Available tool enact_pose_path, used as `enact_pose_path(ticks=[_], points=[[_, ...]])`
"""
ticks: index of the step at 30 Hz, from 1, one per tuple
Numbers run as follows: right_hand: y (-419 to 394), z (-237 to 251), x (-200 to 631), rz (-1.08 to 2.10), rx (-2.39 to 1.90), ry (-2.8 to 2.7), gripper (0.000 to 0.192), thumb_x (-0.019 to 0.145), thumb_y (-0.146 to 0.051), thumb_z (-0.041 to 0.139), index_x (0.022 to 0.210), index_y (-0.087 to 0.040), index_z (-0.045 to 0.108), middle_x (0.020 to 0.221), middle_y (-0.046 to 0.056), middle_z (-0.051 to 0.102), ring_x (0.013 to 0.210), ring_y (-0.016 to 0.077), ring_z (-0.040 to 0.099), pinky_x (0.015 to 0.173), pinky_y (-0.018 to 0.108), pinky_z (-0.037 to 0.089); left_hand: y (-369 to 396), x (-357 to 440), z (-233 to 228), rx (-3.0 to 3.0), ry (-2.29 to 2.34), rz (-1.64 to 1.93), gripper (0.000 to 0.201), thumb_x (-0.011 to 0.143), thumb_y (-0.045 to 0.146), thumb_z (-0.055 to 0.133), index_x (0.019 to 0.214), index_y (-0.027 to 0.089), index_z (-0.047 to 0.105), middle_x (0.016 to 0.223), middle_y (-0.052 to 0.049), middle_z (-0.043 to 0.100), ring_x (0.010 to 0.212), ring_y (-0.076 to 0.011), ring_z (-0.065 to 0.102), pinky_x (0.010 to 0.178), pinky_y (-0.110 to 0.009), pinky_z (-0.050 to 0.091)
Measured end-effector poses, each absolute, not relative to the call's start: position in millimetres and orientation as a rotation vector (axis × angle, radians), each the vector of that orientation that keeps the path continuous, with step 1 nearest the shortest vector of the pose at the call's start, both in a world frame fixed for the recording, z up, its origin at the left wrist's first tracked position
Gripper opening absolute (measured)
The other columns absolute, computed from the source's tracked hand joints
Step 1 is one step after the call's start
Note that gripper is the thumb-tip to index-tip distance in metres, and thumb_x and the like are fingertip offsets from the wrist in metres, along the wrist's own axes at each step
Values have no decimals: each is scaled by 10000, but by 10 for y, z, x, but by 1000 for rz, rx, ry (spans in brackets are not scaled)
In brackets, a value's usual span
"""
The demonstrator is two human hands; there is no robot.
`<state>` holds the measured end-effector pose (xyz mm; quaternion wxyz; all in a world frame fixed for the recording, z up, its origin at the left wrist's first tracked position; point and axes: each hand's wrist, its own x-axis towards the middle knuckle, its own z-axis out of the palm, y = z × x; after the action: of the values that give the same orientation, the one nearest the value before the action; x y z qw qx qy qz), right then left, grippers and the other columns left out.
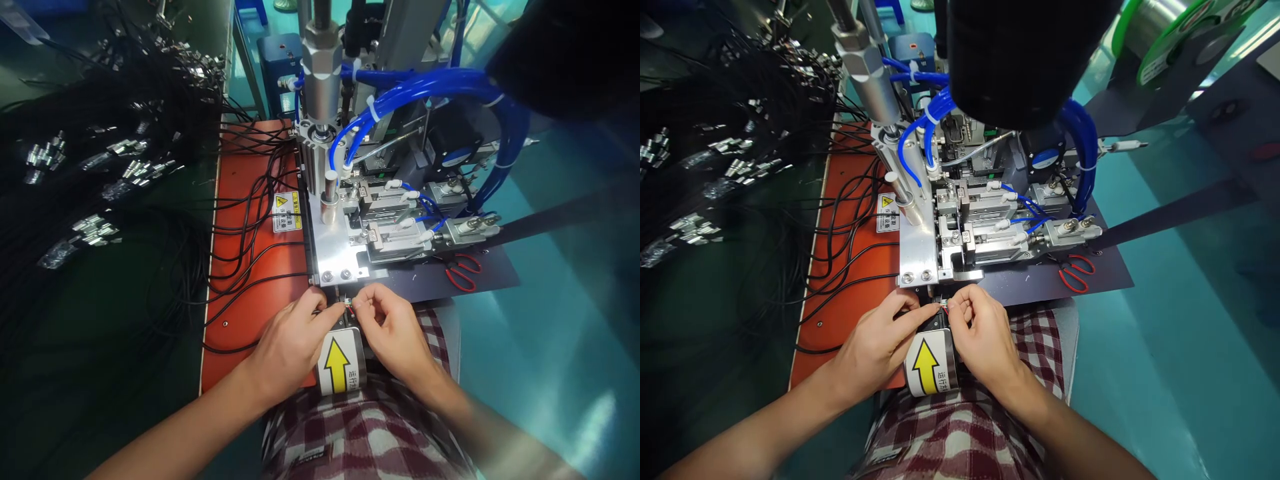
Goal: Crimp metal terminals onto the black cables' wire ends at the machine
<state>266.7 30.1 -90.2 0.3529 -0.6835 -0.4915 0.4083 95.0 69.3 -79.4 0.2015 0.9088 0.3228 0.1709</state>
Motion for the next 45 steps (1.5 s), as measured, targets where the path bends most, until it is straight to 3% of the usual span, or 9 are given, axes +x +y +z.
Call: enact_pose_path(ticks=[12,20,29,45], points=[[278,-1010,2725,1351,-1588,-1045,184,862,-347,529,803,-175,550,647,-25,505,540,111,445,497,228,379,684,951,-811,2544,895,509,315,859,55,424,1099,97,623,841,-89,542,743,-198,589,613,-308,553],[313,-990,2679,1317,-1616,-1009,159,846,-313,542,773,-172,551,622,-39,478,501,94,398,451,222,317,694,955,-809,2534,886,499,335,847,37,422,1118,96,610,848,-92,540,744,-204,591,615,-318,555],[309,-1042,2796,1372,-1698,-1022,197,864,-363,523,806,-177,558,648,-23,548,495,111,508,470,232,388,686,935,-790,2539,868,433,341,849,41,424,1145,97,584,877,-96,533,760,-209,584,637,-331,553],[335,-987,2728,1495,-1538,-925,220,825,-380,567,741,-180,530,600,-45,467,493,102,417,469,233,332,687,924,-743,2497,885,422,304,847,30,401,1089,108,568,905,-88,548,783,-191,576,676,-298,535]])
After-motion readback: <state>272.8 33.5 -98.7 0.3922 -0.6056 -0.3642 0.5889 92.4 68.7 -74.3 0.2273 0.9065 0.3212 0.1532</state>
